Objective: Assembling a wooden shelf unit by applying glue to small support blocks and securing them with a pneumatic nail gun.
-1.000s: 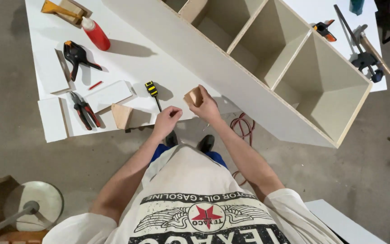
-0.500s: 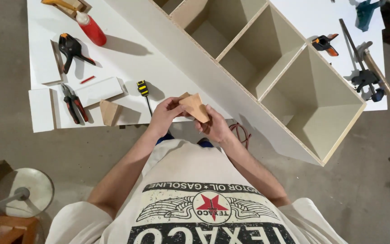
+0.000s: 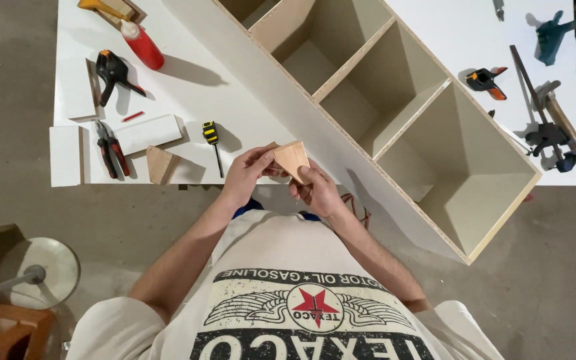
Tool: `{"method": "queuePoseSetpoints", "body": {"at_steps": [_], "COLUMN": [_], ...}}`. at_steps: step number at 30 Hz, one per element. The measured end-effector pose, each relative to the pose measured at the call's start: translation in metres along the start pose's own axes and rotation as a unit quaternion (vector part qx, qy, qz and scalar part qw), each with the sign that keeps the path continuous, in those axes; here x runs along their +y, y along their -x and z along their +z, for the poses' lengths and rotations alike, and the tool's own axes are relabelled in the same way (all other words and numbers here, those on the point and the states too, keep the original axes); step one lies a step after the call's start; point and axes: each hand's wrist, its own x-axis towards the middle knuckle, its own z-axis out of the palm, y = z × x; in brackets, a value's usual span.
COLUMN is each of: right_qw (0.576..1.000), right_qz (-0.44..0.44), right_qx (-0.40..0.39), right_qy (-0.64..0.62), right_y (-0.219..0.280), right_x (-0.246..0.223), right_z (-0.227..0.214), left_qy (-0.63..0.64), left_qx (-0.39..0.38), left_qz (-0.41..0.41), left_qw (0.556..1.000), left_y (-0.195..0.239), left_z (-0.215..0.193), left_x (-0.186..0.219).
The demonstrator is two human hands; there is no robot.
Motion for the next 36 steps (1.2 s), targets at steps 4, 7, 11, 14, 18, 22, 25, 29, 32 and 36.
{"method": "queuePoseSetpoints", "body": {"at_steps": [4, 7, 11, 14, 18, 22, 25, 29, 32, 36], "right_qw": [0.996, 0.993, 0.991, 0.988, 0.983, 0.981, 0.983, 0.982, 0.982, 0.961], "right_qz": [-0.049, -0.066, -0.091, -0.103, -0.12, -0.131, -0.135, -0.095, -0.128, -0.234], "right_qx": [-0.02, -0.045, -0.08, -0.104, -0.119, -0.119, -0.106, -0.119, -0.105, -0.052], "right_qy": [-0.07, -0.082, -0.061, -0.054, -0.071, -0.076, -0.067, -0.115, -0.089, 0.137], "right_y": [0.001, 0.005, 0.008, 0.001, 0.0, -0.003, -0.003, -0.003, 0.003, 0.012], "right_x": [0.007, 0.002, 0.001, 0.011, 0.013, 0.013, 0.012, 0.007, -0.006, -0.027], "right_z": [-0.01, -0.01, -0.014, -0.025, -0.03, -0.032, -0.032, -0.03, -0.016, -0.004], "left_qy": [0.007, -0.021, -0.092, -0.151, -0.179, -0.142, -0.125, -0.054, -0.043, 0.073], "left_qx": [-0.008, -0.02, -0.01, 0.006, 0.009, -0.01, -0.034, -0.019, -0.005, -0.067], "left_qz": [0.024, 0.058, 0.103, 0.14, 0.163, 0.158, 0.149, 0.107, 0.091, 0.064], "left_qw": [1.0, 0.998, 0.99, 0.979, 0.97, 0.977, 0.98, 0.993, 0.995, 0.993], "left_y": [0.01, 0.016, 0.013, 0.014, 0.015, 0.021, 0.017, 0.013, 0.014, 0.014], "left_z": [0.008, 0.013, 0.0, 0.001, 0.005, 0.015, 0.015, 0.014, 0.02, 0.022], "left_x": [0.006, 0.008, -0.021, -0.025, -0.022, -0.008, -0.013, -0.018, -0.014, -0.023]}}
